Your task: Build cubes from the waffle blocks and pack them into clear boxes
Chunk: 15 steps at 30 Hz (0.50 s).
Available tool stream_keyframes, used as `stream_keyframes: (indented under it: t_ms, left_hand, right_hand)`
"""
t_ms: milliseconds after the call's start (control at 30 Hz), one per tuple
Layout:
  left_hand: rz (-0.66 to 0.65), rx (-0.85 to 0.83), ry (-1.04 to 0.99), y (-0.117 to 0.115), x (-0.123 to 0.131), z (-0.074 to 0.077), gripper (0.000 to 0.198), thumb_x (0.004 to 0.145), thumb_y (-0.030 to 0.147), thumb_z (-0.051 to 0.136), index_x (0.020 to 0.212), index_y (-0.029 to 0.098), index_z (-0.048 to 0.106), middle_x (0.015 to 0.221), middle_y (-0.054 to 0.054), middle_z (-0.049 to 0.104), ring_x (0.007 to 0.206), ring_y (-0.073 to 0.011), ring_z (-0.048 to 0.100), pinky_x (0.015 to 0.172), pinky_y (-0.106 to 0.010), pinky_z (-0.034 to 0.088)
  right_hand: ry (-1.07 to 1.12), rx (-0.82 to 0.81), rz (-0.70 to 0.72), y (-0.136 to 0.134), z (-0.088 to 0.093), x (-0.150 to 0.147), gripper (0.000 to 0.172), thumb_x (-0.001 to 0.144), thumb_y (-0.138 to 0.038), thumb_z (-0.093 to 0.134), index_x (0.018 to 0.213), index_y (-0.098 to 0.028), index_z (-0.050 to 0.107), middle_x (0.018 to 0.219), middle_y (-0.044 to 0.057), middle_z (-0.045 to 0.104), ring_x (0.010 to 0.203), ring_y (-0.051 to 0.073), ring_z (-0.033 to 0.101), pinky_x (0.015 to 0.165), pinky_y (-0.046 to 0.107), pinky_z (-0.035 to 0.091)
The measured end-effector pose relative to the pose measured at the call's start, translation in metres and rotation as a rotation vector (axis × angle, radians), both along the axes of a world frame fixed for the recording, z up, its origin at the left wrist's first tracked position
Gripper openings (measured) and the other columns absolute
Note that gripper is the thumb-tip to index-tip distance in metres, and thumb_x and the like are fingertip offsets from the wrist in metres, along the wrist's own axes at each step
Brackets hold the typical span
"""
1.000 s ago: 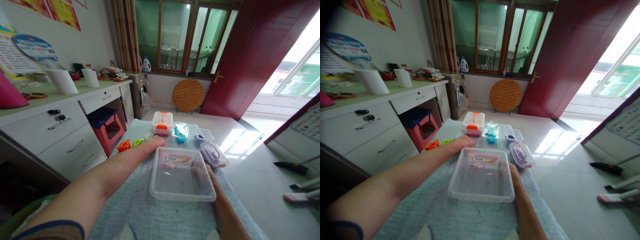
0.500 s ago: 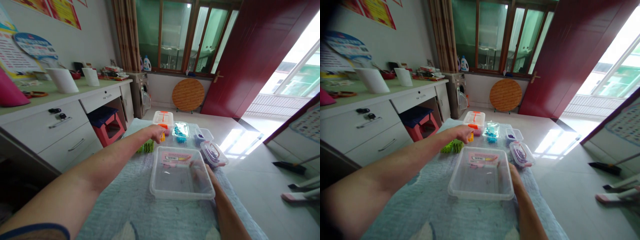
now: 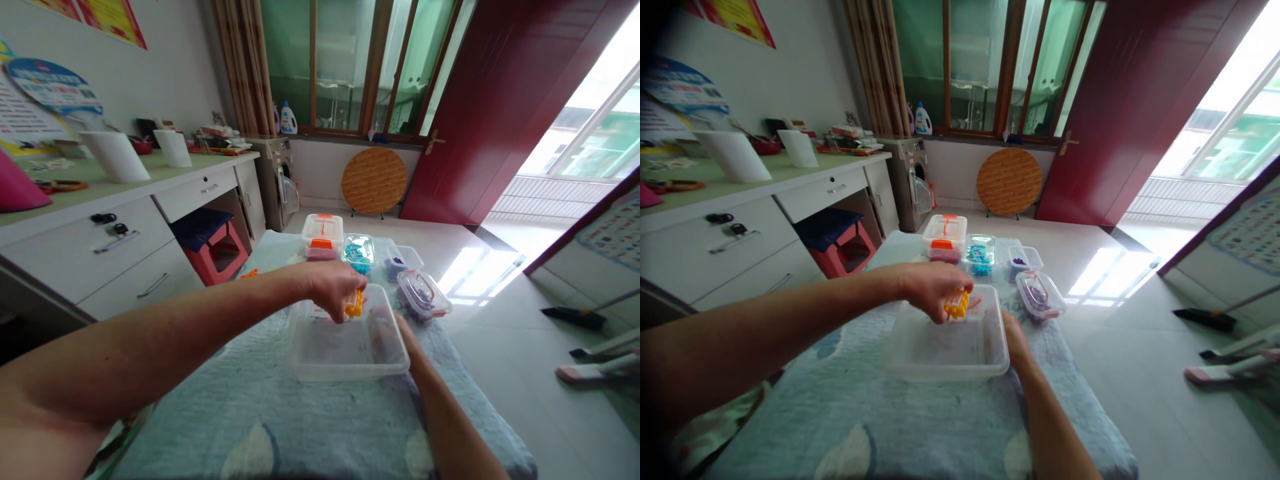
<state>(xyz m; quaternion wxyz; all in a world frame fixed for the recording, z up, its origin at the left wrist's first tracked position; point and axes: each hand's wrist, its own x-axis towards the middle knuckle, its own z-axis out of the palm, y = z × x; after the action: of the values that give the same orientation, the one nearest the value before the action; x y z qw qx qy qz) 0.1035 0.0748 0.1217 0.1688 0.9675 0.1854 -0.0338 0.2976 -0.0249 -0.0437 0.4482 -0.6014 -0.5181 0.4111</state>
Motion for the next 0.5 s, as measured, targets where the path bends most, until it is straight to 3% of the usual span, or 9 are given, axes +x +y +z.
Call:
stream_keyframes:
  t_ms: [100, 233, 500]
  left_hand:
    - [-0.098, -0.017, 0.062, -0.022, 0.017, -0.026, 0.041, 0.047, 0.020, 0.079, 0.088, 0.020, 0.070, 0.075, -0.004, 0.066, 0.066, -0.0215, 0.057, 0.063, -0.033, 0.043]
    - [-0.095, 0.030, 0.144, -0.035, 0.038, -0.053, 0.029, 0.046, 0.022, 0.080, 0.072, 0.019, 0.068, 0.066, -0.004, 0.064, 0.067, -0.0234, 0.059, 0.063, -0.034, 0.047]
    - [-0.003, 0.136, 0.299, -0.031, 0.049, -0.096, 0.034, 0.057, 0.030, 0.072, 0.086, 0.012, 0.070, 0.084, -0.012, 0.072, 0.077, -0.0282, 0.067, 0.067, -0.035, 0.054]
  right_hand:
    - [0.017, 0.046, -0.007, 0.001, 0.001, -0.003, 0.029, 0.071, -0.045, 0.061, 0.081, -0.019, 0.069, 0.064, 0.003, 0.062, 0.064, 0.020, 0.057, 0.055, 0.029, 0.048]
    - [-0.006, 0.120, 0.049, 0.001, 0.001, -0.002, 0.029, 0.072, -0.044, 0.063, 0.081, -0.017, 0.069, 0.070, 0.002, 0.064, 0.072, 0.021, 0.058, 0.066, 0.030, 0.049]
    - [-0.074, 0.195, 0.089, 0.002, -0.006, 0.000, 0.025, 0.074, -0.038, 0.063, 0.082, -0.016, 0.070, 0.075, 0.003, 0.066, 0.069, 0.018, 0.056, 0.066, 0.030, 0.049]
